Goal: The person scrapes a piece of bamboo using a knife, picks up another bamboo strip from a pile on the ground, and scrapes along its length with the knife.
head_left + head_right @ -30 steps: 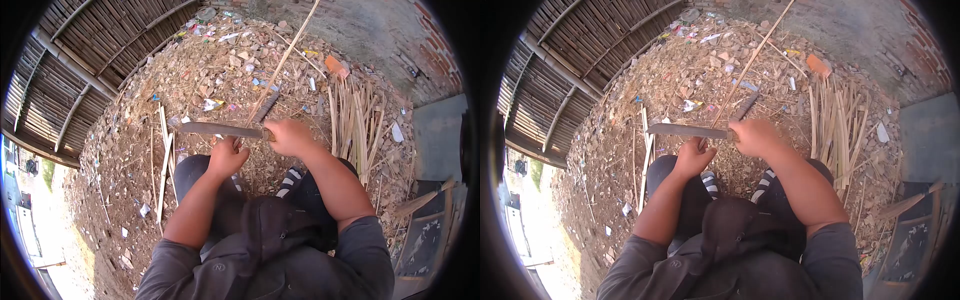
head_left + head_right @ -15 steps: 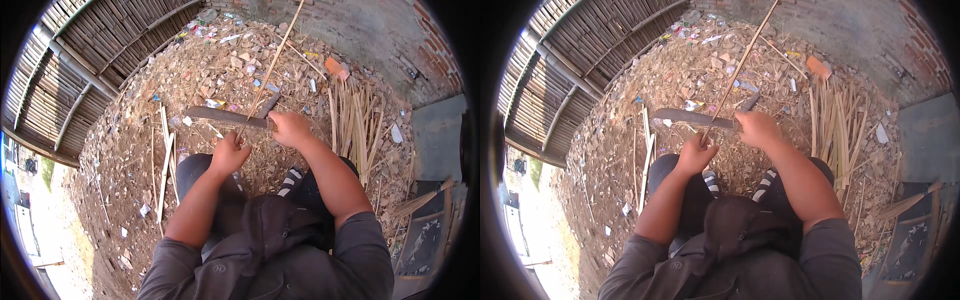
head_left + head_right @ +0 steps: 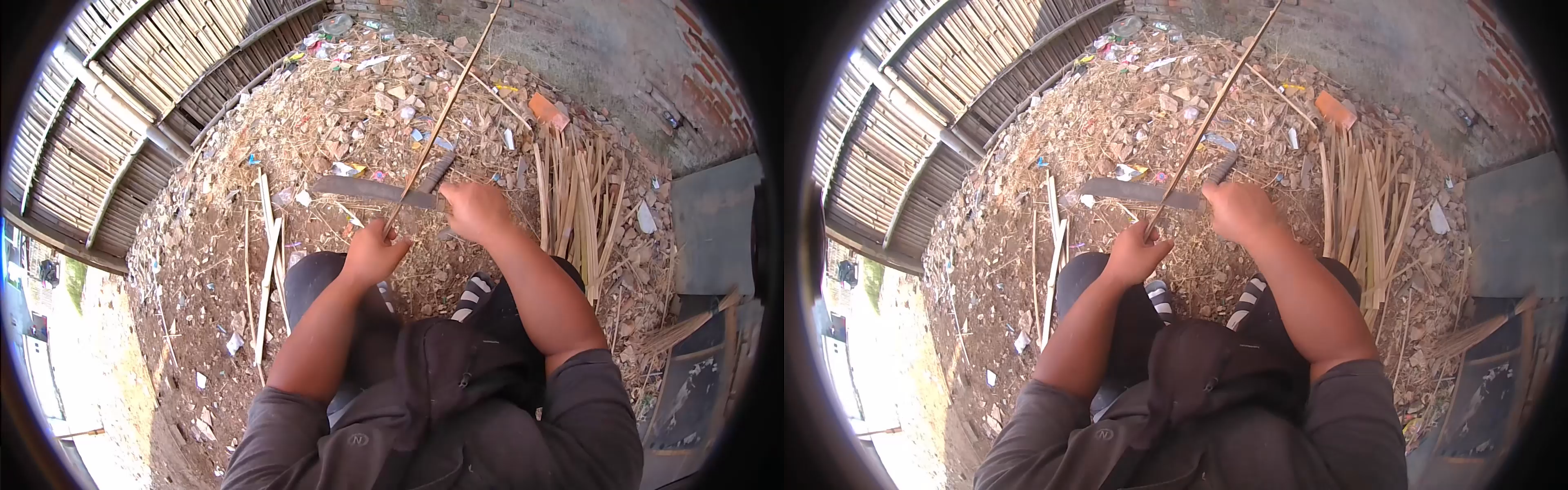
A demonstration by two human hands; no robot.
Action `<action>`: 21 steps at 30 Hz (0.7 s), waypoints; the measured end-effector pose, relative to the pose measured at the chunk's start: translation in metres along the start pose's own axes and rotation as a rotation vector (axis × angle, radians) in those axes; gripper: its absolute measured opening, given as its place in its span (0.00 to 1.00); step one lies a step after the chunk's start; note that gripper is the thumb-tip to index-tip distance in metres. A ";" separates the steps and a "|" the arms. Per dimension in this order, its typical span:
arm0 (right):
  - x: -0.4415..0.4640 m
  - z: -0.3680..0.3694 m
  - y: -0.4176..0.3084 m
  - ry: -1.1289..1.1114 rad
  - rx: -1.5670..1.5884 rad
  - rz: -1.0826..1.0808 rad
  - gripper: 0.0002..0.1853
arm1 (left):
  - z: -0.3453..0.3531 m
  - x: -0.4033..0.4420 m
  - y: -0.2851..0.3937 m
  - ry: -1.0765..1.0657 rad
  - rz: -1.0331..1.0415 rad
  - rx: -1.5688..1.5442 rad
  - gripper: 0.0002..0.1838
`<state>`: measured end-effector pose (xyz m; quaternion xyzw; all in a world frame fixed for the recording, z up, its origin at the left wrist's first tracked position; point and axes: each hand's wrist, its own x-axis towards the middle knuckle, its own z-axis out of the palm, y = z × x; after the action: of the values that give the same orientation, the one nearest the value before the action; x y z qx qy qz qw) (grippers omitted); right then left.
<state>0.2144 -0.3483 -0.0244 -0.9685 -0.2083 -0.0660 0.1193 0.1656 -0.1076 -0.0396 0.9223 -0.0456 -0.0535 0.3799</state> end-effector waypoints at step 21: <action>-0.010 -0.003 -0.003 -0.053 0.179 0.017 0.10 | -0.010 -0.007 0.006 -0.097 -0.070 -0.140 0.22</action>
<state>0.2044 -0.3506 -0.0226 -0.9572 -0.2081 -0.0206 0.2002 0.1594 -0.1038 -0.0282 0.8909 -0.0277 -0.1147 0.4386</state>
